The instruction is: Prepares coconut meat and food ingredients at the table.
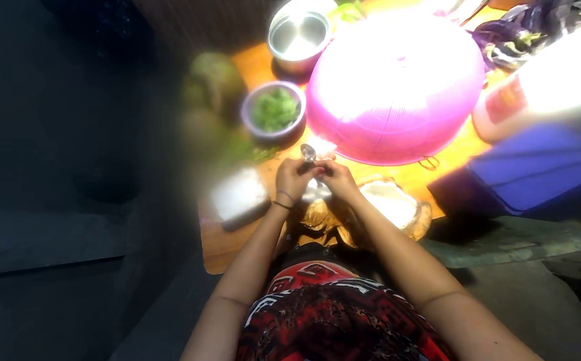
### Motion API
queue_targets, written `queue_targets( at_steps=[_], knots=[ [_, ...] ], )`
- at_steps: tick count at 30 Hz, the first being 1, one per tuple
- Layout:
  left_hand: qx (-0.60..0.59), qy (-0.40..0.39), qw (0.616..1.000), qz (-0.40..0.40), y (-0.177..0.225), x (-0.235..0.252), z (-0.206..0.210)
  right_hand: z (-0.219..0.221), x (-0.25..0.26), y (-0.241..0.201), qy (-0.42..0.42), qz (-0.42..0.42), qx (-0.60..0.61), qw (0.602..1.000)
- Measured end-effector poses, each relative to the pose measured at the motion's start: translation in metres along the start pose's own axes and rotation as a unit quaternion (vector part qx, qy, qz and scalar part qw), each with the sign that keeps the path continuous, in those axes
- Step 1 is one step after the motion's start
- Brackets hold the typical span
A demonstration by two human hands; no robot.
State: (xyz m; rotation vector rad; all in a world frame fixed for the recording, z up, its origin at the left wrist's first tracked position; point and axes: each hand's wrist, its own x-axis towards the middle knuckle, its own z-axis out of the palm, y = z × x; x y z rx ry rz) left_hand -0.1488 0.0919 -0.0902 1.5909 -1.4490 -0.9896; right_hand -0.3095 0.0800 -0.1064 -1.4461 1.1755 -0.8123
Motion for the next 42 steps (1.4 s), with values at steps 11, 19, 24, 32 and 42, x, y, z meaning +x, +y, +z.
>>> queue_targets(
  at_steps=[11, 19, 24, 32, 42],
  knots=[
    [0.044, 0.127, 0.99, 0.044, -0.018, -0.015, -0.032, -0.037, -0.005, 0.01, 0.051, 0.025, -0.029, 0.998],
    [0.102, 0.091, 0.99, 0.033, -0.031, -0.017, -0.023, -0.052, -0.006, 0.019, 0.088, 0.065, -0.011, 0.994],
    [0.099, 0.083, 0.991, 0.031, -0.033, -0.017, -0.021, -0.054, -0.009, 0.019, 0.077, 0.071, 0.024, 0.994],
    [-0.005, 0.064, 0.995, -0.078, -0.044, -0.006, -0.014, -0.047, -0.012, -0.001, 0.04, 0.028, -0.014, 0.999],
    [-0.024, 0.081, 0.993, -0.088, -0.05, -0.008, -0.007, -0.018, -0.023, -0.039, -0.136, 0.102, -0.476, 0.863]
  ],
)
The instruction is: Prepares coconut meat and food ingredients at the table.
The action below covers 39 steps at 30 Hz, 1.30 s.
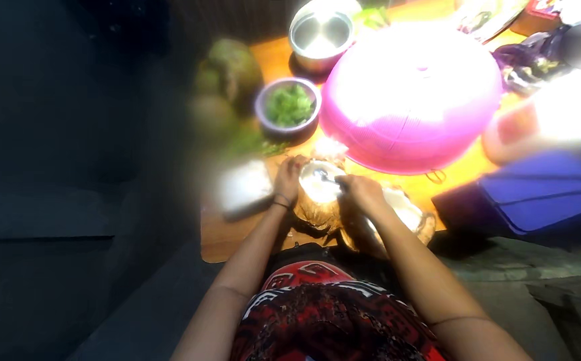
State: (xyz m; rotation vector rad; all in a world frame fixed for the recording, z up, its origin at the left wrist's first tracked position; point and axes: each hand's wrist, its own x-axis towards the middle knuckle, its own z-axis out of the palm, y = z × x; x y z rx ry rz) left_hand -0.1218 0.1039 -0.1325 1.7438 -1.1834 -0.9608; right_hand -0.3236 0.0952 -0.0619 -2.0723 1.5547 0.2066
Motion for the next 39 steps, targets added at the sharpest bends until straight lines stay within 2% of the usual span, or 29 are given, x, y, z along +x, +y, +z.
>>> queue_targets(
  at_steps=[1, 3, 6, 9, 14, 15, 17, 18, 20, 22, 23, 26, 30, 34, 39],
  knots=[
    [0.004, 0.002, 1.0, -0.002, 0.0, -0.001, 0.0, 0.003, 0.001, -0.007, -0.004, -0.002, -0.015, 1.0],
    [0.01, 0.002, 1.0, 0.002, -0.001, -0.001, 0.001, 0.001, 0.0, -0.024, -0.07, -0.006, -0.058, 0.996],
    [0.011, -0.001, 1.0, 0.01, -0.001, -0.002, -0.001, 0.021, 0.007, -0.019, -0.036, -0.039, -0.087, 0.995],
    [0.014, -0.003, 1.0, 0.002, -0.003, -0.005, -0.001, 0.009, 0.02, -0.004, -0.08, -0.033, -0.026, 0.996],
    [0.052, -0.003, 0.998, 0.024, -0.004, -0.002, -0.002, -0.004, 0.028, 0.024, -0.067, -0.08, 0.088, 0.991],
    [0.085, -0.001, 0.995, 0.061, -0.004, -0.003, -0.005, -0.008, 0.024, 0.026, -0.07, -0.086, 0.1, 0.989],
    [0.147, -0.002, 0.97, 0.195, 0.0, -0.005, -0.011, -0.016, 0.015, 0.029, -0.076, -0.089, 0.121, 0.986],
    [0.153, -0.031, 0.954, 0.257, 0.006, -0.007, -0.014, -0.019, 0.012, 0.032, -0.071, -0.094, 0.129, 0.985],
    [0.174, -0.152, 0.925, 0.3, 0.028, -0.01, -0.021, -0.019, 0.008, 0.039, -0.053, -0.112, 0.144, 0.982],
    [0.228, -0.26, 0.897, 0.276, 0.047, -0.009, -0.021, -0.025, 0.002, 0.037, -0.044, -0.117, 0.152, 0.981],
    [0.247, -0.285, 0.885, 0.272, 0.049, -0.006, -0.018, -0.028, -0.001, 0.034, -0.04, -0.117, 0.155, 0.98],
    [0.234, -0.31, 0.879, 0.275, 0.047, 0.002, -0.007, -0.027, -0.003, 0.036, -0.009, -0.126, 0.154, 0.98],
    [0.167, -0.352, 0.895, 0.215, 0.052, 0.008, -0.007, -0.012, 0.005, 0.052, 0.027, -0.131, 0.16, 0.978],
    [0.215, -0.359, 0.897, 0.141, 0.064, 0.008, 0.0, -0.011, 0.003, 0.045, 0.031, -0.081, 0.138, 0.987],
    [0.28, -0.323, 0.897, 0.117, 0.074, 0.006, 0.011, -0.007, 0.001, 0.037, 0.06, -0.032, 0.109, 0.992]
  ],
)
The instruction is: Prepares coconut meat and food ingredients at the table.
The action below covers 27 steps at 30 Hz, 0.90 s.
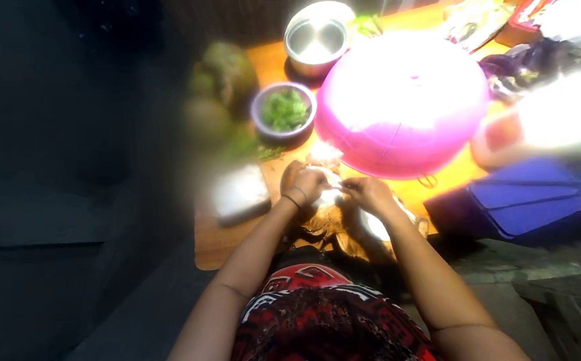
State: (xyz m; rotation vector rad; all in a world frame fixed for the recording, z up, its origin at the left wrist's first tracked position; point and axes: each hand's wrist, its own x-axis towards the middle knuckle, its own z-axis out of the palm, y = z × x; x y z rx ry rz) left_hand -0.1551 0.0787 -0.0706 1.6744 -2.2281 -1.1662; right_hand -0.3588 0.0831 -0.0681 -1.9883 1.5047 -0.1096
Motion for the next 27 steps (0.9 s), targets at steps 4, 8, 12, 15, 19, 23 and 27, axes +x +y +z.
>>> queue_targets(
  at_steps=[4, 8, 12, 15, 19, 23, 27],
  knots=[
    [0.025, -0.005, 1.0, -0.015, 0.005, 0.002, 0.004, -0.004, -0.008, -0.016, -0.019, 0.04, -0.035, 0.998],
    [0.045, -0.027, 0.998, -0.044, 0.0, 0.006, 0.014, 0.001, -0.012, -0.018, -0.032, 0.04, -0.068, 0.996],
    [0.033, -0.013, 0.999, -0.009, -0.002, 0.001, 0.013, 0.01, -0.013, 0.0, 0.008, -0.031, -0.061, 0.998],
    [-0.002, 0.093, 0.992, 0.09, -0.015, -0.006, 0.001, 0.003, -0.009, 0.01, 0.012, -0.056, -0.036, 0.998],
    [-0.164, 0.295, 0.939, 0.068, -0.045, -0.02, -0.017, -0.001, 0.001, 0.002, 0.009, -0.044, -0.09, 0.995],
    [-0.24, 0.34, 0.904, -0.097, -0.05, -0.029, -0.02, 0.027, 0.019, -0.012, 0.039, -0.074, -0.114, 0.99],
    [-0.223, 0.266, 0.932, -0.104, -0.061, -0.022, 0.008, 0.043, 0.014, -0.03, -0.007, -0.06, -0.166, 0.984]
  ],
)
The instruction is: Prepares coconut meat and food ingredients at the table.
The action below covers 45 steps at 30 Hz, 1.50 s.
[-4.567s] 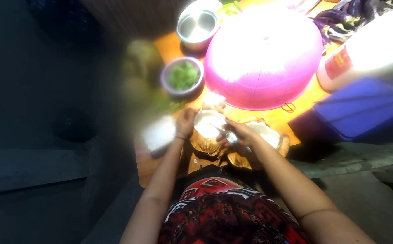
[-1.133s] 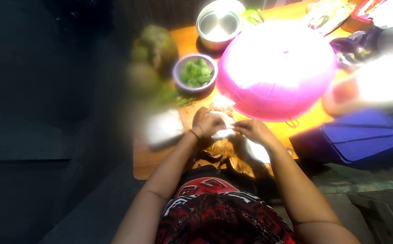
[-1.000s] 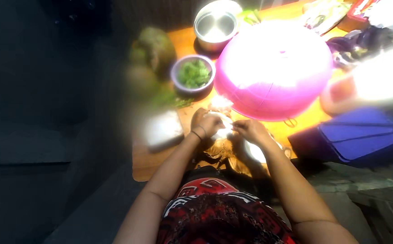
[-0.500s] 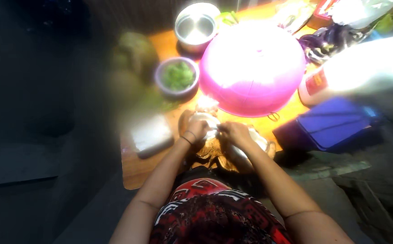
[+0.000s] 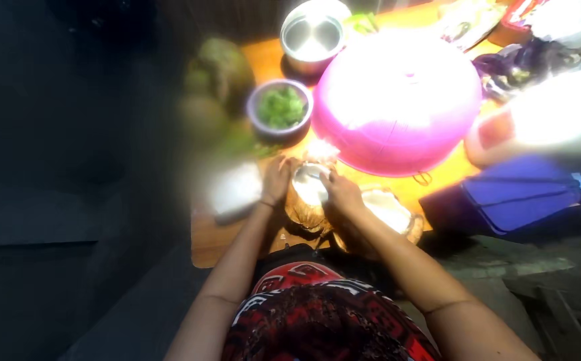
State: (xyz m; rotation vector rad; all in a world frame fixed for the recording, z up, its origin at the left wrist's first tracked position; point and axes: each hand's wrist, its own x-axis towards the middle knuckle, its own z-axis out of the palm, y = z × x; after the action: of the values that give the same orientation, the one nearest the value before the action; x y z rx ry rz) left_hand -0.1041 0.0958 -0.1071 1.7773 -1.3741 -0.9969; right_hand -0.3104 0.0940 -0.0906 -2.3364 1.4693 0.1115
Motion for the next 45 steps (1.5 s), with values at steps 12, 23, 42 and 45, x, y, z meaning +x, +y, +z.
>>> queue_targets(
  at_steps=[12, 23, 42, 45],
  knots=[
    [0.014, 0.005, 0.999, 0.031, -0.01, 0.0, 0.016, -0.009, -0.011, -0.004, -0.054, 0.086, -0.016, 0.995],
    [0.038, 0.036, 0.998, 0.03, -0.015, 0.001, 0.022, -0.019, -0.009, -0.009, -0.112, 0.141, -0.009, 0.984],
    [0.052, 0.064, 0.996, 0.046, -0.016, -0.004, 0.026, -0.022, -0.042, -0.017, -0.106, 0.134, 0.008, 0.985],
    [0.047, 0.071, 0.995, 0.053, -0.016, -0.003, 0.027, -0.019, -0.023, -0.006, -0.084, 0.145, 0.01, 0.986]
  ],
)
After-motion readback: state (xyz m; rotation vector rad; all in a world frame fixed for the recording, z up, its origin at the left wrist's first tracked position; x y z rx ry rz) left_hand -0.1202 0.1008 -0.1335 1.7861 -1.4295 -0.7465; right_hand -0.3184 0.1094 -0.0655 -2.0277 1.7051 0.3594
